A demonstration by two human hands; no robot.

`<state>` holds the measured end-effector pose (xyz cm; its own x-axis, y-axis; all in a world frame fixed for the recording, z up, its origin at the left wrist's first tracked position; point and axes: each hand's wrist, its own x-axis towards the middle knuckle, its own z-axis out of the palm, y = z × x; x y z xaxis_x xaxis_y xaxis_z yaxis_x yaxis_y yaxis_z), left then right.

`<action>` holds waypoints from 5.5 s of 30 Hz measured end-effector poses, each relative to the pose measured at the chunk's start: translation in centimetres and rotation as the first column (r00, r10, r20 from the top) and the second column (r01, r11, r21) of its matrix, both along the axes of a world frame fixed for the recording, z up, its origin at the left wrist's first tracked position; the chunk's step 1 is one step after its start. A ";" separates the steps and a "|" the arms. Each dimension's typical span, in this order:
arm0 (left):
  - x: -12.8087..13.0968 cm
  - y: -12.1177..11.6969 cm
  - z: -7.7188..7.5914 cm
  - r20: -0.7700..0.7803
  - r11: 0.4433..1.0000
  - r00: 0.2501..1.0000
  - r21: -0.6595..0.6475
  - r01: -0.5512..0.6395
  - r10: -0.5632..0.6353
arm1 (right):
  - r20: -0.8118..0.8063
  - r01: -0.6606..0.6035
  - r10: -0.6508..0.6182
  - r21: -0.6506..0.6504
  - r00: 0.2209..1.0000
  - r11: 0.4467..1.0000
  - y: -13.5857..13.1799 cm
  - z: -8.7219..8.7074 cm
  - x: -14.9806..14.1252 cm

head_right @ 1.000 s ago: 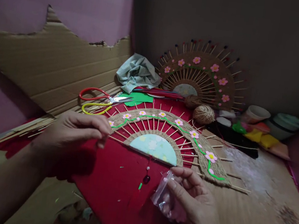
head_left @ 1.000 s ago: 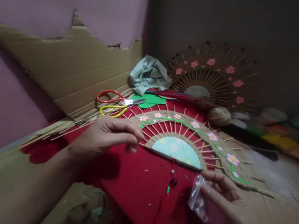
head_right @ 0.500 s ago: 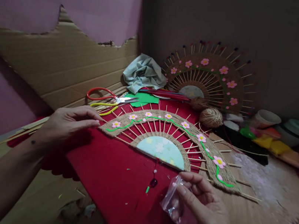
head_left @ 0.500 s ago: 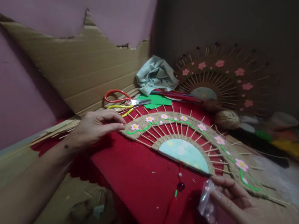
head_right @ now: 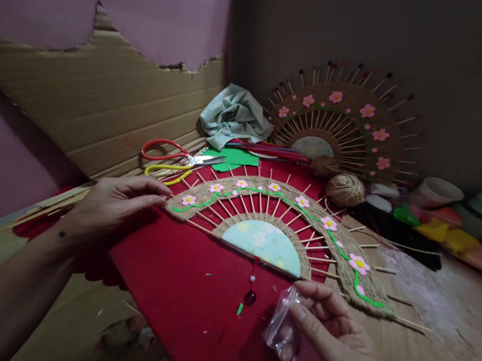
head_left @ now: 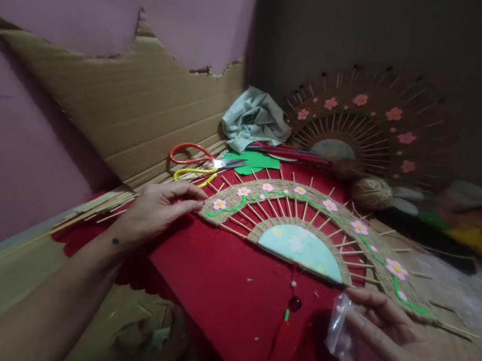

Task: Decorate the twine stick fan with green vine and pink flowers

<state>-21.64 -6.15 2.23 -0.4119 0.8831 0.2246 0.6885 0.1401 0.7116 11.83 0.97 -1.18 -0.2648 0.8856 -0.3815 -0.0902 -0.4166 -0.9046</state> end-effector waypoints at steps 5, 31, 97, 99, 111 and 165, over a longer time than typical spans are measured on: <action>0.1 0.1 0.0 0.023 1.000 1.000 -0.028 -0.014 0.014 | -0.049 -0.028 0.026 -0.031 0.998 0.999 0.0 0.0 0.1; 0.3 0.2 0.5 0.318 0.989 0.948 0.142 -0.049 0.001 | -0.043 0.067 -0.070 -0.053 0.997 0.996 -1.1 1.7 -1.2; -0.8 -1.4 -4.3 -0.677 0.965 0.707 -0.016 0.261 -0.202 | -0.016 0.022 -0.022 -0.024 1.000 0.999 -0.7 1.2 -0.6; -0.8 -1.5 -4.3 -0.675 0.964 0.712 0.001 0.265 -0.195 | -0.020 0.033 -0.033 -0.021 0.999 0.999 -0.8 1.5 -0.7; 4.5 -1.4 -0.1 -0.285 0.947 0.950 0.249 0.202 -0.127 | -0.180 -0.077 0.083 0.039 0.980 0.996 -0.5 1.0 -0.4; 15.2 3.1 -0.9 0.123 0.792 0.783 0.050 0.609 -0.610 | -0.295 -0.141 0.179 0.146 0.939 0.979 -0.7 0.8 -1.2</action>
